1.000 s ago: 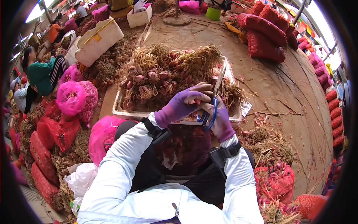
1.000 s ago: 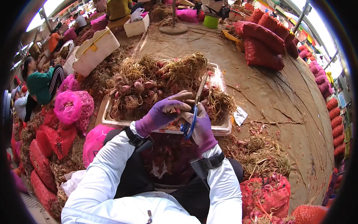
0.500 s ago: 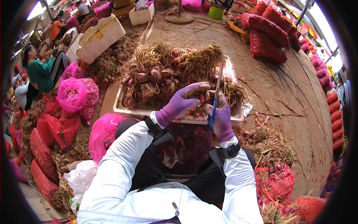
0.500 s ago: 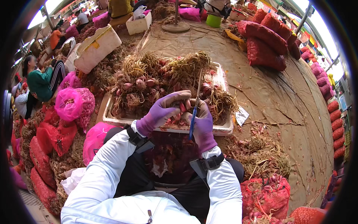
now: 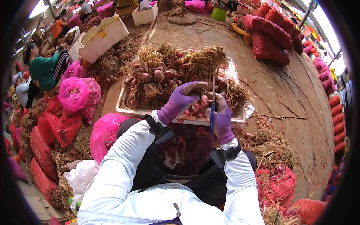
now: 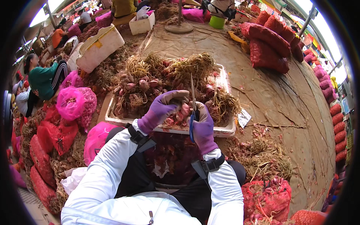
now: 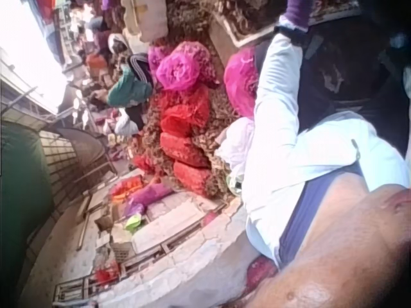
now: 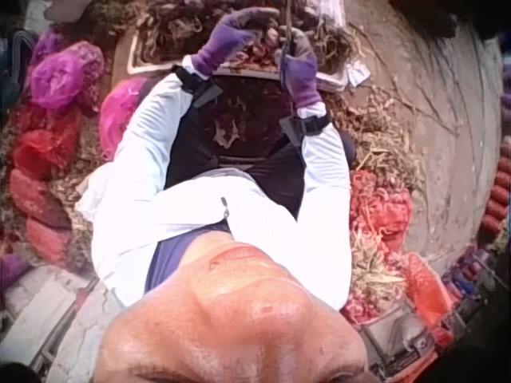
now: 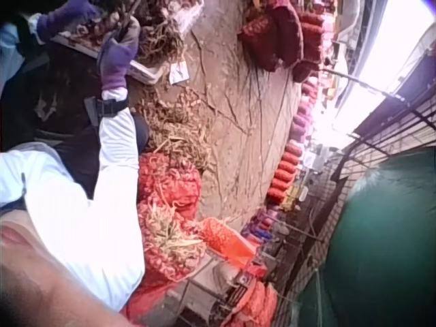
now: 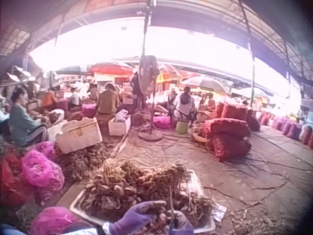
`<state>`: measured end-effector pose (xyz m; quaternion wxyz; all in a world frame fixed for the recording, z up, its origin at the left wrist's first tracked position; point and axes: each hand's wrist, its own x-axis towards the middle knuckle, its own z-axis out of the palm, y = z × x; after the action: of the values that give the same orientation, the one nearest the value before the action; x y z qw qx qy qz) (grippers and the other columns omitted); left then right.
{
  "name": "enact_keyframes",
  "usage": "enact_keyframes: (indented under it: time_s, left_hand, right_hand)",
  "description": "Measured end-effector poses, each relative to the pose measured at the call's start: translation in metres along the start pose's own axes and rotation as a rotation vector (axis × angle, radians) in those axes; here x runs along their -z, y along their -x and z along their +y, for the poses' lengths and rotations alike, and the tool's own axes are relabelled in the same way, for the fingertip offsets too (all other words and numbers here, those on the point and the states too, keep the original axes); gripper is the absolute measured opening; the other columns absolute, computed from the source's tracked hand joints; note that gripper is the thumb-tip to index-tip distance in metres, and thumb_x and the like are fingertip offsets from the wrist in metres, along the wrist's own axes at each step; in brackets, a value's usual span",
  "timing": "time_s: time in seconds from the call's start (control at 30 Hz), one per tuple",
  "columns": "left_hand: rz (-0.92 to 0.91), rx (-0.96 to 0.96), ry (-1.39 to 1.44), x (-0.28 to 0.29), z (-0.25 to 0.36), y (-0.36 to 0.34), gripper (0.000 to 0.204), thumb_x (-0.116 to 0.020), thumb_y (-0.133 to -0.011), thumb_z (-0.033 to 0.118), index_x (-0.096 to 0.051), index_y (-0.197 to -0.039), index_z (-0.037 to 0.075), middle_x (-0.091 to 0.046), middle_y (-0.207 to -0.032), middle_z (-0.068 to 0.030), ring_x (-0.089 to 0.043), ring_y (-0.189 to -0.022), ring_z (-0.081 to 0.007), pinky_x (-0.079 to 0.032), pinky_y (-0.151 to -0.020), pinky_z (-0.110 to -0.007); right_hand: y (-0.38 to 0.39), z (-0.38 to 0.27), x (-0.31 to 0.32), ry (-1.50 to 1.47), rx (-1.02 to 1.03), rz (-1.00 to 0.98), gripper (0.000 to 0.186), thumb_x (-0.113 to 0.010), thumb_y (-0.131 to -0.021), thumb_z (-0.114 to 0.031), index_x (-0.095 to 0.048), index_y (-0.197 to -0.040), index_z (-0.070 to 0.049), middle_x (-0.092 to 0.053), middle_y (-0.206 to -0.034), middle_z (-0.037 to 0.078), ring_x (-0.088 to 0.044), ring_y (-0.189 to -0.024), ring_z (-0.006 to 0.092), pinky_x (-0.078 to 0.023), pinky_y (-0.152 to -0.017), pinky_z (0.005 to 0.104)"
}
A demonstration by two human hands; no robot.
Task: The person picks up shallots from a tray, uses shears to cut off the roots and stems, and drops the trimmed bulbs into a pink mesh bag.
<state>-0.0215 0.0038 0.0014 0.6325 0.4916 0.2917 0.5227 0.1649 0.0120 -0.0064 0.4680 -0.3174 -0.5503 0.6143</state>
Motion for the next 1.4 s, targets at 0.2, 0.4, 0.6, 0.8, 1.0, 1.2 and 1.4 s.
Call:
enact_keyframes:
  time_s: [0.2, 0.4, 0.6, 0.8, 1.0, 1.2, 1.4]
  left_hand:
    - [0.088, -0.228, -0.191, -0.007, -0.009, -0.003, 0.047, -0.047, -0.086, -0.013, -0.049, -0.132, -0.001, -0.061, -0.118, -0.0064, -0.058, -0.102, -0.0085, -0.047, -0.091, -0.023]
    - [0.08, -0.061, -0.067, -0.005, 0.009, -0.002, 0.042, -0.052, -0.088, -0.006, -0.05, -0.13, -0.002, -0.062, -0.113, -0.0061, -0.061, -0.098, -0.0095, -0.05, -0.086, -0.024]
    - [0.072, -0.138, -0.025, -0.016, 0.003, 0.0, 0.039, -0.053, -0.088, -0.006, -0.053, -0.126, -0.001, -0.064, -0.111, -0.0093, -0.064, -0.094, -0.0132, -0.052, -0.085, -0.026]
    - [0.165, -0.235, -0.315, -0.019, -0.007, 0.002, 0.047, -0.051, -0.089, -0.003, -0.045, -0.135, 0.001, -0.064, -0.093, -0.003, -0.062, -0.082, -0.0079, -0.051, -0.069, -0.022]
    - [0.224, 0.016, -0.066, -0.015, 0.008, 0.003, 0.043, -0.051, -0.086, -0.004, -0.051, -0.128, 0.0, -0.065, -0.092, -0.0043, -0.064, -0.077, -0.0099, -0.053, -0.066, -0.023]
    - [0.349, 0.016, 0.095, -0.018, -0.006, 0.002, 0.041, -0.053, -0.084, -0.005, -0.055, -0.125, 0.002, -0.064, -0.085, -0.0013, -0.061, -0.071, -0.0085, -0.052, -0.065, -0.022]
    - [0.163, 0.081, 0.412, -0.026, 0.014, 0.006, 0.045, -0.056, -0.086, -0.003, -0.048, -0.13, 0.002, -0.064, -0.099, -0.0078, -0.062, -0.084, -0.011, -0.05, -0.077, -0.024]
  right_hand:
    - [0.0, -0.014, -0.016, -0.146, -0.013, 0.007, 0.044, -0.068, -0.083, 0.001, -0.05, -0.123, 0.001, -0.061, -0.102, 0.001, -0.057, -0.084, 0.0061, -0.048, -0.073, 0.0187]
    - [0.0, -0.011, -0.014, -0.035, 0.046, 0.056, 0.041, -0.07, -0.081, -0.001, -0.053, -0.118, -0.003, -0.061, -0.095, 0.0, -0.057, -0.082, 0.0049, -0.047, -0.071, 0.0182]
    - [0.005, -0.001, -0.008, 0.302, 0.098, 0.075, 0.043, -0.066, -0.081, 0.004, -0.053, -0.121, -0.005, -0.058, -0.092, -0.004, -0.052, -0.076, 0.0031, -0.044, -0.065, 0.0178]
    - [0.011, -0.01, -0.023, 0.783, 0.449, 0.205, 0.043, -0.069, -0.072, 0.004, -0.058, -0.112, -0.005, -0.057, -0.081, 0.001, -0.055, -0.069, 0.011, -0.046, -0.063, 0.0254]
    - [0.01, -0.011, -0.025, 1.003, 0.619, 0.202, 0.044, -0.07, -0.071, 0.003, -0.059, -0.113, -0.005, -0.061, -0.084, 0.005, -0.06, -0.073, 0.016, -0.048, -0.067, 0.0294]
    - [0.003, -0.014, -0.027, 0.094, 0.019, 0.182, 0.043, -0.068, -0.083, -0.001, -0.05, -0.122, -0.004, -0.063, -0.1, 0.006, -0.062, -0.08, 0.012, -0.051, -0.07, 0.0239]
    - [0.003, -0.012, -0.019, -0.161, -0.056, 0.169, 0.046, -0.066, -0.084, 0.001, -0.047, -0.125, -0.003, -0.062, -0.103, 0.008, -0.063, -0.084, 0.0126, -0.053, -0.071, 0.0248]
